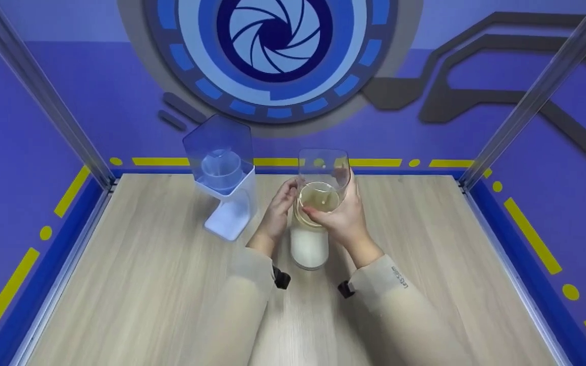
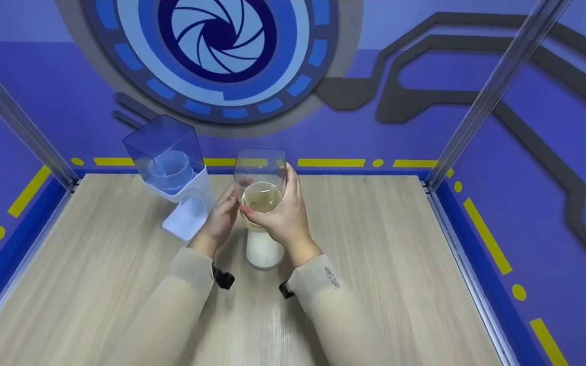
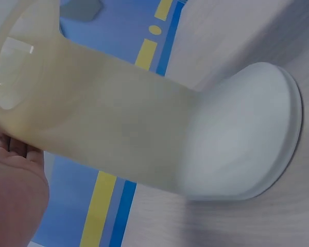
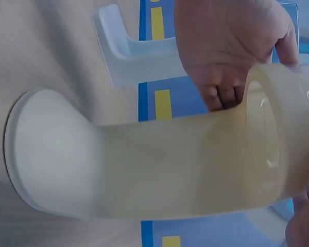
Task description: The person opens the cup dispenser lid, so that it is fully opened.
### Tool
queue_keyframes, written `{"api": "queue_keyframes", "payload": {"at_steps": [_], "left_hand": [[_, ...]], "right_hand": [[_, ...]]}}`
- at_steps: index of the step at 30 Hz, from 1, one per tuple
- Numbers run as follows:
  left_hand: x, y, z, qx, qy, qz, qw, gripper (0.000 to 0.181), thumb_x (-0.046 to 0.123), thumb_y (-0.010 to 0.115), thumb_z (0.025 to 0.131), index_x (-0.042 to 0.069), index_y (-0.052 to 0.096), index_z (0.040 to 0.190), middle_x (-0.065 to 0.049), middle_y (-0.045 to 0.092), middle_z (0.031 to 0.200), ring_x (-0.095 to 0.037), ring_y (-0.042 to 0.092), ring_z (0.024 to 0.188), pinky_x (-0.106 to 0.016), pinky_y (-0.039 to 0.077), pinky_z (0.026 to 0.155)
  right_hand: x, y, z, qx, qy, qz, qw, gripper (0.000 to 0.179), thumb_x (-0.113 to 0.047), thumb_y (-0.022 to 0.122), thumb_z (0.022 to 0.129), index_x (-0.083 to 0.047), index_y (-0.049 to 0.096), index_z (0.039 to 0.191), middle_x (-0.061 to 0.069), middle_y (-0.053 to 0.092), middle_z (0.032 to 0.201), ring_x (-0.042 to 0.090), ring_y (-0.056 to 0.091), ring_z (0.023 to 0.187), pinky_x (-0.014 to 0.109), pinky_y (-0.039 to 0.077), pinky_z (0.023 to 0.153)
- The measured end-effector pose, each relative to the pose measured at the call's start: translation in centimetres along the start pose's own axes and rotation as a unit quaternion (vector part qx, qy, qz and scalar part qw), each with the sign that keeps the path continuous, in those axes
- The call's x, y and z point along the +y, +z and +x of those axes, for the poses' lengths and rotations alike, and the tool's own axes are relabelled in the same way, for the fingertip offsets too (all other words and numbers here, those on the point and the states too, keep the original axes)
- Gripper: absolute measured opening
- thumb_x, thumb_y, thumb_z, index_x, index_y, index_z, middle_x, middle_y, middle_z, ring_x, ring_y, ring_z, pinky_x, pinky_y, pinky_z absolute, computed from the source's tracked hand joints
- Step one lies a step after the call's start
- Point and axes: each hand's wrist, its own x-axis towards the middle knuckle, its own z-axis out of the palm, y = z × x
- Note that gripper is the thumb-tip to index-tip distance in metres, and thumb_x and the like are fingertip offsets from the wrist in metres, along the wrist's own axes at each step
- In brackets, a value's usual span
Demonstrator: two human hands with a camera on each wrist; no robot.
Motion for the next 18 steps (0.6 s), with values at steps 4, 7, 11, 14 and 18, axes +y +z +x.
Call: {"api": "queue_keyframes", "payload": {"at_steps": [4,7,11,14,18], "left_hand": [[-0.1,0.0,-0.9,0.019,-0.010,0.019,0.9996,0.049,0.018,0.033,0.121,-0.010,0.040,0.161,-0.033,0.043,0.171,-0.047,0.028,0.171,-0.061,0.014,0.145],[-0.2,0.2,-1.4,0.023,-0.007,0.025,0.9994,0.048,0.017,0.035,0.121,-0.010,0.040,0.161,-0.033,0.042,0.172,-0.048,0.028,0.172,-0.060,0.016,0.146],[-0.2,0.5,-2.1,0.027,-0.004,0.031,0.9991,0.048,0.016,0.038,0.121,-0.009,0.039,0.163,-0.033,0.040,0.174,-0.048,0.027,0.173,-0.058,0.017,0.146],[-0.1,0.9,-2.7,0.036,0.003,0.042,0.9985,0.048,0.015,0.041,0.121,-0.009,0.040,0.162,-0.032,0.041,0.174,-0.048,0.027,0.172,-0.059,0.019,0.145],[0.0,1.4,-3.5,0.048,0.018,0.062,0.9968,0.046,0.017,0.049,0.120,-0.007,0.045,0.159,-0.029,0.047,0.168,-0.045,0.039,0.166,-0.057,0.028,0.142]], "right_hand": [[0.6,-0.5,0.3,-0.041,-0.019,0.033,0.9984,0.133,-0.007,0.105,0.071,0.000,0.023,0.176,0.028,0.051,0.166,0.044,0.051,0.155,0.048,0.041,0.133],[1.1,-1.1,0.5,-0.066,-0.036,0.060,0.9954,0.129,-0.008,0.104,0.072,0.003,0.025,0.173,0.033,0.048,0.165,0.044,0.047,0.158,0.036,0.040,0.132],[2.0,-1.9,1.0,-0.104,-0.057,0.097,0.9882,0.131,-0.018,0.106,0.073,0.006,0.025,0.172,0.038,0.043,0.164,0.040,0.047,0.157,0.027,0.039,0.131],[2.6,-2.6,1.5,-0.140,-0.059,0.129,0.9799,0.133,-0.026,0.106,0.073,0.009,0.024,0.171,0.034,0.045,0.165,0.029,0.049,0.156,0.028,0.038,0.134],[3.0,-3.7,2.1,-0.188,-0.044,0.160,0.9682,0.140,-0.037,0.108,0.073,0.010,0.021,0.172,0.027,0.048,0.168,0.015,0.051,0.154,0.026,0.038,0.134]]}}
